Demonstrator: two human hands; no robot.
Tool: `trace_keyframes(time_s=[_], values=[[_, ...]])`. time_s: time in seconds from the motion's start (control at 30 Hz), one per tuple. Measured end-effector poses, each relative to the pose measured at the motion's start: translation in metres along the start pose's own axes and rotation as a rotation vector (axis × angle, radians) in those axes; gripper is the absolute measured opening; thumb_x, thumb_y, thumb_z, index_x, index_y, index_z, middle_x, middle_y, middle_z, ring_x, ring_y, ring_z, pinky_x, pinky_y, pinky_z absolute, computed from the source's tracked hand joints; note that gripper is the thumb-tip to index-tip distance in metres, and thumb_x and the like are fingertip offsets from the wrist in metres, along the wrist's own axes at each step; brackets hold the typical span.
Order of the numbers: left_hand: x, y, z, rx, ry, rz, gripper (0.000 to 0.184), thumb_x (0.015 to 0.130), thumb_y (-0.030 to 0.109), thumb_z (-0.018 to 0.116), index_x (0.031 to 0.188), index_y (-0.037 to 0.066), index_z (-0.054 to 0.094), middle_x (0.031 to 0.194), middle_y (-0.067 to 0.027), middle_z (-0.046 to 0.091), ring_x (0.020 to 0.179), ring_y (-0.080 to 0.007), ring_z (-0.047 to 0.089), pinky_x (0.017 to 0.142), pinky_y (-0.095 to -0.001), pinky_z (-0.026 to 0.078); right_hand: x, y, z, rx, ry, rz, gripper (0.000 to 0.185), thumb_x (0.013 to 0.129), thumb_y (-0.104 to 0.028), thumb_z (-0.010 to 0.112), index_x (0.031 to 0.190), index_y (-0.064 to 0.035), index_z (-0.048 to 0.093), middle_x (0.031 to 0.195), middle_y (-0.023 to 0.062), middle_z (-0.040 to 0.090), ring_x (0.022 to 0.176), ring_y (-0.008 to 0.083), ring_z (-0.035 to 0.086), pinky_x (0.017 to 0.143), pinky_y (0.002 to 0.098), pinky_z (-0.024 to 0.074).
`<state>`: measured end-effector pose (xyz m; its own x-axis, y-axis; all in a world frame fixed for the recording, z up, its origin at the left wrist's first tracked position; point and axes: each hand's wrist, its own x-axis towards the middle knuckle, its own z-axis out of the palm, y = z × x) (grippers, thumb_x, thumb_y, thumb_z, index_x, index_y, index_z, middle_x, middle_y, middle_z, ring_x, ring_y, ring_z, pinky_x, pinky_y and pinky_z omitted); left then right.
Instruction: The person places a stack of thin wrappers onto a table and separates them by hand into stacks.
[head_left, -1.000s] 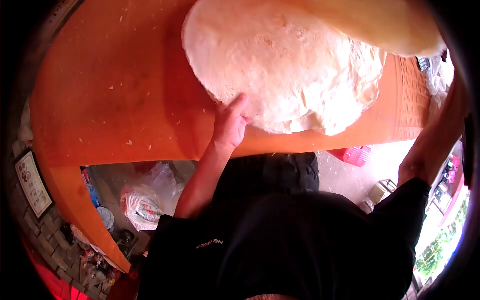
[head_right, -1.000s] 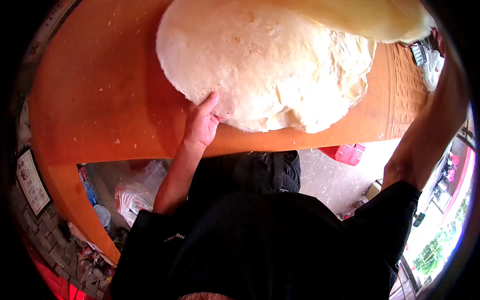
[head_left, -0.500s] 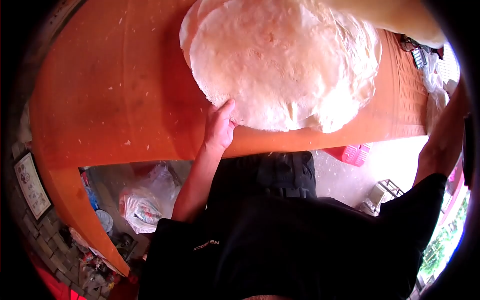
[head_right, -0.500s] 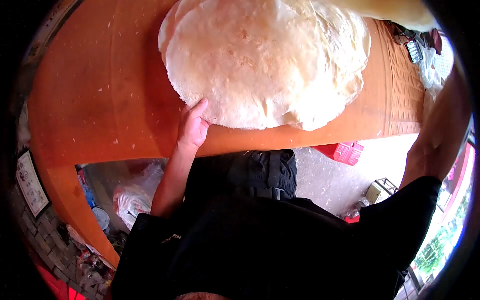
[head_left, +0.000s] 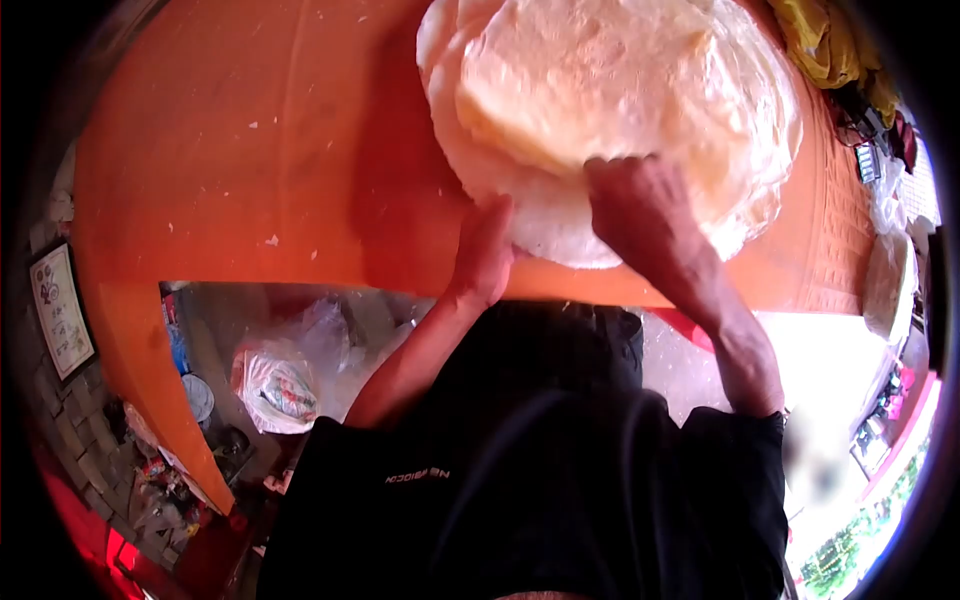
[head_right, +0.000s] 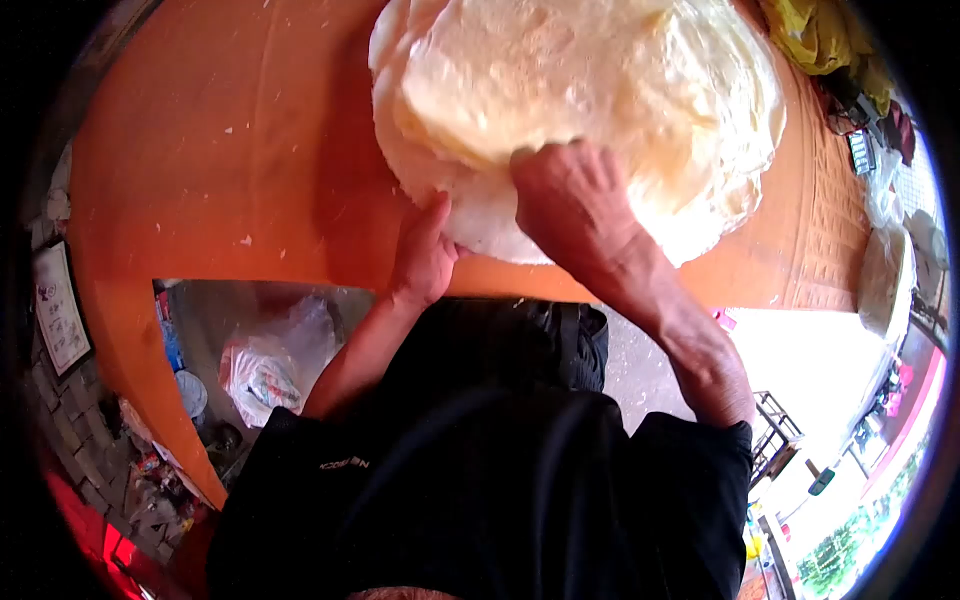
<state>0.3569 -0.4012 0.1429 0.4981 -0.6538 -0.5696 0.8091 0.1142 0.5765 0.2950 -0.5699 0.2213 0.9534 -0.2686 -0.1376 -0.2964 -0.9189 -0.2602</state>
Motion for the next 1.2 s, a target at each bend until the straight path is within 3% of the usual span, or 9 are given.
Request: trace_keyframes(time_s=[0.1, 0.33, 0.47, 0.57, 0.7, 0.77, 0.83, 1.0, 1.2], values=[[0.002, -0.004, -0.007, 0.011, -0.064, -0.063, 0.044, 0.095, 0.032, 0.050, 0.132, 0.011, 0.043, 0.128, -0.0035, 0.053, 0.113, -0.0183, 0.054, 0.085, -0.0383, 0.049, -0.004, -0.021, 0.001, 0.000, 0.159, -0.116, 0.003, 0.065, -0.006, 0.060, 0.067, -0.0039, 0.060, 0.068, 0.0186, 0.064, 0.062, 0.0339, 0.065, 0.052, 0.0427, 0.0482], [-0.004, -0.021, -0.017, 0.040, -0.106, -0.049, 0.047, 0.098, 0.038, 0.040, 0.135, 0.008, 0.042, 0.131, -0.0029, 0.051, 0.118, -0.0173, 0.051, 0.092, -0.0401, 0.045, 0.014, -0.038, 0.038, 0.023, 0.029, -0.042, 0.005, 0.067, -0.006, 0.057, 0.070, -0.0058, 0.060, 0.065, 0.0167, 0.062, 0.056, 0.0329, 0.062, 0.048, 0.0414, 0.0470], [-0.008, -0.003, -0.024, -0.164, -0.315, 0.003, 0.050, 0.099, 0.042, 0.035, 0.135, 0.009, 0.042, 0.131, -0.0048, 0.052, 0.118, -0.0183, 0.050, 0.093, -0.0372, 0.045, -0.019, -0.047, 0.042, 0.255, 0.057, -0.030, 0.035, 0.075, -0.027, 0.068, 0.100, -0.0068, 0.053, 0.087, 0.0174, 0.060, 0.086, 0.0367, 0.058, 0.070, 0.0424, 0.0480], [-0.014, -0.001, -0.018, -0.290, -0.281, -0.005, 0.053, 0.099, 0.044, 0.033, 0.139, 0.010, 0.037, 0.135, -0.0075, 0.048, 0.119, -0.0224, 0.049, 0.091, -0.0371, 0.045, -0.036, -0.052, 0.039, 0.147, 0.281, -0.026, 0.047, 0.077, -0.036, 0.066, 0.105, -0.0004, 0.055, 0.083, 0.0166, 0.061, 0.085, 0.0336, 0.058, 0.068, 0.0458, 0.0469], [-0.004, 0.005, -0.015, -0.386, -0.466, 0.034, 0.058, 0.098, 0.050, 0.032, 0.142, 0.012, 0.034, 0.139, -0.0068, 0.044, 0.124, -0.0246, 0.045, 0.100, -0.0391, 0.039, -0.019, -0.051, 0.053, -0.002, 0.047, 0.121, 0.053, 0.072, -0.029, 0.069, 0.114, -0.0024, 0.053, 0.077, 0.0140, 0.063, 0.073, 0.0308, 0.062, 0.057, 0.0380, 0.0490], [-0.003, 0.010, -0.002, -0.280, -0.238, 0.082, 0.067, 0.094, 0.059, 0.033, 0.139, 0.010, 0.035, 0.132, -0.0105, 0.050, 0.116, -0.0265, 0.050, 0.095, -0.0403, 0.043, -0.012, -0.049, 0.037, -0.009, 0.088, 0.105, 0.040, 0.070, -0.022, 0.067, 0.104, -0.0022, 0.061, 0.072, 0.0125, 0.064, 0.067, 0.0275, 0.064, 0.053, 0.0352, 0.0493], [0.010, 0.009, 0.000, -0.328, -0.135, 0.076, 0.061, 0.096, 0.054, 0.034, 0.136, 0.009, 0.041, 0.130, -0.0097, 0.051, 0.119, -0.0265, 0.048, 0.098, -0.0406, 0.040, -0.005, -0.052, 0.009, 0.191, 0.270, -0.169, 0.021, 0.066, -0.016, 0.067, 0.077, -0.0015, 0.058, 0.059, 0.0142, 0.058, 0.056, 0.0323, 0.061, 0.051, 0.0421, 0.0484], [0.025, 0.035, -0.031, -0.219, -0.112, 0.250, 0.061, 0.095, 0.053, 0.038, 0.135, 0.007, 0.042, 0.129, -0.0094, 0.052, 0.118, -0.0270, 0.049, 0.098, -0.0424, 0.040, -0.006, -0.090, -0.094, 0.532, -0.098, -0.562, 0.013, 0.075, -0.015, 0.063, 0.082, -0.0037, 0.067, 0.081, 0.0116, 0.066, 0.073, 0.0247, 0.066, 0.061, 0.0386, 0.0528], [0.015, 0.100, -0.069, -0.070, -0.141, 0.544, 0.060, 0.094, 0.051, 0.043, 0.133, 0.005, 0.043, 0.128, -0.0090, 0.053, 0.118, -0.0276, 0.050, 0.098, -0.0446, 0.041, -0.002, 0.013, -0.128, 1.309, 0.080, -0.316, 0.024, 0.081, -0.014, 0.065, 0.102, -0.0022, 0.063, 0.093, 0.0095, 0.065, 0.084, 0.0187, 0.066, 0.067, 0.0358, 0.0549]])
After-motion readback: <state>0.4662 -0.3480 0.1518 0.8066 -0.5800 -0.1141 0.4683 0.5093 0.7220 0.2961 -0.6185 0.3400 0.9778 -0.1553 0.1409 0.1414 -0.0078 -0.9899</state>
